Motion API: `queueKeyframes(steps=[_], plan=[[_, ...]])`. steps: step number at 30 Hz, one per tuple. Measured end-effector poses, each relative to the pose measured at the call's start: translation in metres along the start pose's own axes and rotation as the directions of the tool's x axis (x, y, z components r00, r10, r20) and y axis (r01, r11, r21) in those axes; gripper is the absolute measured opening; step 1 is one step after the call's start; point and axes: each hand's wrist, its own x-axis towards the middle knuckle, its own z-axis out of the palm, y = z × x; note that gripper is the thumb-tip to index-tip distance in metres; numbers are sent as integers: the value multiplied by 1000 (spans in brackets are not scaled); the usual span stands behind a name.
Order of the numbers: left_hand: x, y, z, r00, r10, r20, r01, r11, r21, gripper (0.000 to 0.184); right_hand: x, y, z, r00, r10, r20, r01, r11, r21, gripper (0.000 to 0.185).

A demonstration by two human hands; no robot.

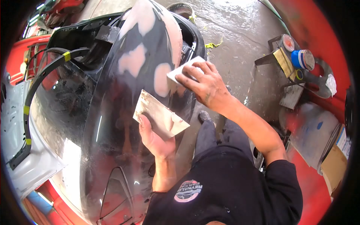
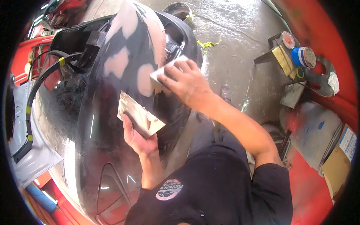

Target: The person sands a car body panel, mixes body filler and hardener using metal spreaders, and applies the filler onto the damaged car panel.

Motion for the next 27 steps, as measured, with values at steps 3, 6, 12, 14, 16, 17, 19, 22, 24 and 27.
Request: queueKeyframes(steps=[3, 6, 12, 14, 16, 17, 19, 22, 24, 27], plan=[[2, -1, 3, 1000, -8, -8, 8, 1000, 3, 48, -18, 0, -11, 987, 51, 150, -107, 913, 394, 43], [7, -8, 4, 1000, 26, -6, -26, 999, 26, 49, -23, -6, -48, 978, 183, 102, -201, 670, 715, 45], [20, -20, 26, 998, 62, 22, -63, 997, 41, 49, -41, -12, -50, 999, 48, -13, -35, 868, 495, 39], [25, -13, 35, 994, 106, 10, -106, 992, 66, 46, -51, 6, -48, 994, 104, 17, -102, 910, 402, 40], [27, -3, 47, 986, 162, 35, -166, 969, 185, 46, -49, 18, -50, 991, 128, -36, -110, 940, 324, 37], [29, -1, 50, 982, 183, 52, -190, 951, 243, 46, -41, 20, -59, 997, 56, -50, -40, 960, 277, 36], [31, -5, 52, 984, 165, 70, -179, 912, 368, 51, -19, 20, -75, 994, -83, -76, 95, 982, 164, 35], [31, -12, 64, 987, 125, 101, -158, 869, 470, 55, 7, 10, -78, 968, -248, -24, 249, 960, 129, 30], [30, -16, 78, 985, 151, 81, -172, 871, 460, 55, 2, 8, -72, 969, -246, -7, 244, 959, 146, 30], [36, -19, 95, 989, 150, 14, -142, 899, 415, 56, -9, 11, -75, 972, -228, 51, 216, 961, 173, 32]])
